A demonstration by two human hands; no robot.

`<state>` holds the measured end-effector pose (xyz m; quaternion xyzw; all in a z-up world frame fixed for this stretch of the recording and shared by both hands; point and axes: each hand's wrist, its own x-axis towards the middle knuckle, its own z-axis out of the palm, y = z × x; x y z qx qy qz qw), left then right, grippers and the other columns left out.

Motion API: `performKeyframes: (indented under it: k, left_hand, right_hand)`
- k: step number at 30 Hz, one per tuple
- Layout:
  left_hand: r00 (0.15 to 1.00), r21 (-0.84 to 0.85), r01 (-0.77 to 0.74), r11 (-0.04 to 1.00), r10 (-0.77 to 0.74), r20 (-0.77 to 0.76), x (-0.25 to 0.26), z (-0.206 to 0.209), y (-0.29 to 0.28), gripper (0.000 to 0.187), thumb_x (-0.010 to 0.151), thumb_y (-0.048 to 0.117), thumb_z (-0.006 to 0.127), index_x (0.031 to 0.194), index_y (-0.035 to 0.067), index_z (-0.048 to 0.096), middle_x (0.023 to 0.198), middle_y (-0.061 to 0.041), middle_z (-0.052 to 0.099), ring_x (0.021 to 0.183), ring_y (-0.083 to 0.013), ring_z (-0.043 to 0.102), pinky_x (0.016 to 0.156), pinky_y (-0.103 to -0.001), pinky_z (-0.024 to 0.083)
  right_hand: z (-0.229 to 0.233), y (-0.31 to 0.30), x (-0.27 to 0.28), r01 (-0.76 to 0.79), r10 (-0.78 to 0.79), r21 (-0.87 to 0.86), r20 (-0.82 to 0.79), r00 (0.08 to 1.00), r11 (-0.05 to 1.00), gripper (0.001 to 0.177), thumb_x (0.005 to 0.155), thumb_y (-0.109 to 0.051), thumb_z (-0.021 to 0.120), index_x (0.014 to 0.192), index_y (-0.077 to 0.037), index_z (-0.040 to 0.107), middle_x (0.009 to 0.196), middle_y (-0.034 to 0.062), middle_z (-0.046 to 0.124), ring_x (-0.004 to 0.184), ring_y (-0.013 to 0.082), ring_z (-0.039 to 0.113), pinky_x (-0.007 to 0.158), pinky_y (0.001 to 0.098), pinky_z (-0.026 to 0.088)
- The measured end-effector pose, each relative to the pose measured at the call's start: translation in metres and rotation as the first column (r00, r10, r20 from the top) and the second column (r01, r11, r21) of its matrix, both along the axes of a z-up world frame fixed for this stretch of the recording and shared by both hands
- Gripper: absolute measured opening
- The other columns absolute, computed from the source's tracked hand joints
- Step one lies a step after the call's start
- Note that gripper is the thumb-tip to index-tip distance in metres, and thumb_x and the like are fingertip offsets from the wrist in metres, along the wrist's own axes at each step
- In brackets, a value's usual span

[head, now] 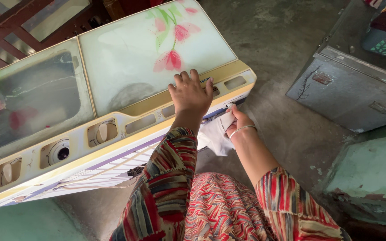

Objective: The person wipes the top and side surfaces of a twin-tub washing machine using a white cloth. They also handle the power cord, moving it aside and then plugging it into the machine's socket. The person continues to wipe various parts of the machine's exterior.

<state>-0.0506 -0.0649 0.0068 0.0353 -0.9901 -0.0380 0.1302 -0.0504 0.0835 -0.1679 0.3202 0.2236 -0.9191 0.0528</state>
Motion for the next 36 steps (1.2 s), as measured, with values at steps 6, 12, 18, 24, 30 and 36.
performKeyframes:
  k: [6, 12, 18, 24, 30, 36]
  left_hand:
    - [1.0, 0.019, 0.007, 1.0, -0.007, 0.0, 0.001, 0.001, 0.0, 0.06, 0.1, 0.056, 0.041, 0.125, 0.004, 0.057, 0.119, -0.018, 0.06, 0.117, -0.0337, 0.053, 0.094, -0.055, 0.043]
    - [0.998, -0.013, 0.008, 1.0, -0.009, -0.067, 0.002, 0.004, 0.001, 0.058, 0.098, 0.056, 0.043, 0.121, 0.005, 0.057, 0.121, -0.019, 0.059, 0.122, -0.0362, 0.049, 0.097, -0.06, 0.04]
    - [0.998, -0.007, 0.019, 1.0, -0.019, -0.06, 0.005, 0.006, 0.001, 0.058, 0.099, 0.055, 0.043, 0.121, 0.003, 0.057, 0.122, -0.02, 0.058, 0.124, -0.0369, 0.049, 0.098, -0.061, 0.039]
    - [0.998, -0.009, 0.021, 1.0, -0.022, -0.057, 0.007, 0.008, 0.002, 0.057, 0.1, 0.055, 0.043, 0.12, 0.004, 0.058, 0.119, -0.018, 0.059, 0.122, -0.0358, 0.05, 0.096, -0.059, 0.04]
    - [0.999, 0.004, 0.021, 1.0, -0.021, -0.05, 0.007, 0.01, 0.002, 0.056, 0.1, 0.055, 0.043, 0.119, 0.004, 0.058, 0.118, -0.017, 0.059, 0.12, -0.0348, 0.051, 0.096, -0.058, 0.041]
    - [0.997, 0.002, 0.023, 1.0, -0.023, -0.067, 0.006, 0.009, 0.002, 0.057, 0.099, 0.056, 0.044, 0.119, 0.004, 0.058, 0.117, -0.017, 0.059, 0.119, -0.0345, 0.052, 0.094, -0.059, 0.041]
  right_hand:
    - [0.033, -0.016, 0.011, 0.103, -0.098, 0.405, -0.033, 0.995, 0.909, 0.013, 0.091, -0.001, 0.07, 0.099, -0.002, 0.059, 0.083, 0.0119, 0.071, 0.071, 0.0193, 0.065, 0.066, 0.0363, 0.044]
    - [0.022, -0.027, 0.019, 0.379, -0.145, 0.644, -0.387, 0.911, 0.664, 0.014, 0.087, 0.005, 0.074, 0.089, 0.001, 0.061, 0.08, 0.0105, 0.071, 0.073, 0.0163, 0.071, 0.075, 0.0283, 0.058]
    - [0.033, -0.032, 0.044, 0.511, 0.119, 0.802, -0.566, 0.816, 0.309, 0.016, 0.087, 0.007, 0.072, 0.098, 0.002, 0.061, 0.097, 0.0096, 0.066, 0.091, 0.0166, 0.065, 0.085, 0.0304, 0.055]
    - [0.054, -0.019, 0.054, 0.505, 0.244, 0.863, -0.497, 0.833, 0.033, 0.02, 0.082, 0.007, 0.075, 0.098, -0.001, 0.065, 0.098, 0.0123, 0.066, 0.092, 0.0247, 0.067, 0.082, 0.0342, 0.055]
    - [0.054, -0.011, 0.048, 0.491, 0.187, 0.869, -0.494, 0.849, 0.066, 0.013, 0.086, -0.005, 0.077, 0.097, -0.003, 0.07, 0.091, 0.0135, 0.073, 0.083, 0.0261, 0.074, 0.076, 0.035, 0.056]
    - [0.061, -0.011, 0.049, 0.311, 0.186, 0.948, -0.293, 0.938, -0.073, 0.018, 0.091, -0.02, 0.077, 0.089, -0.003, 0.072, 0.083, 0.0141, 0.074, 0.075, 0.0262, 0.071, 0.069, 0.0373, 0.053]
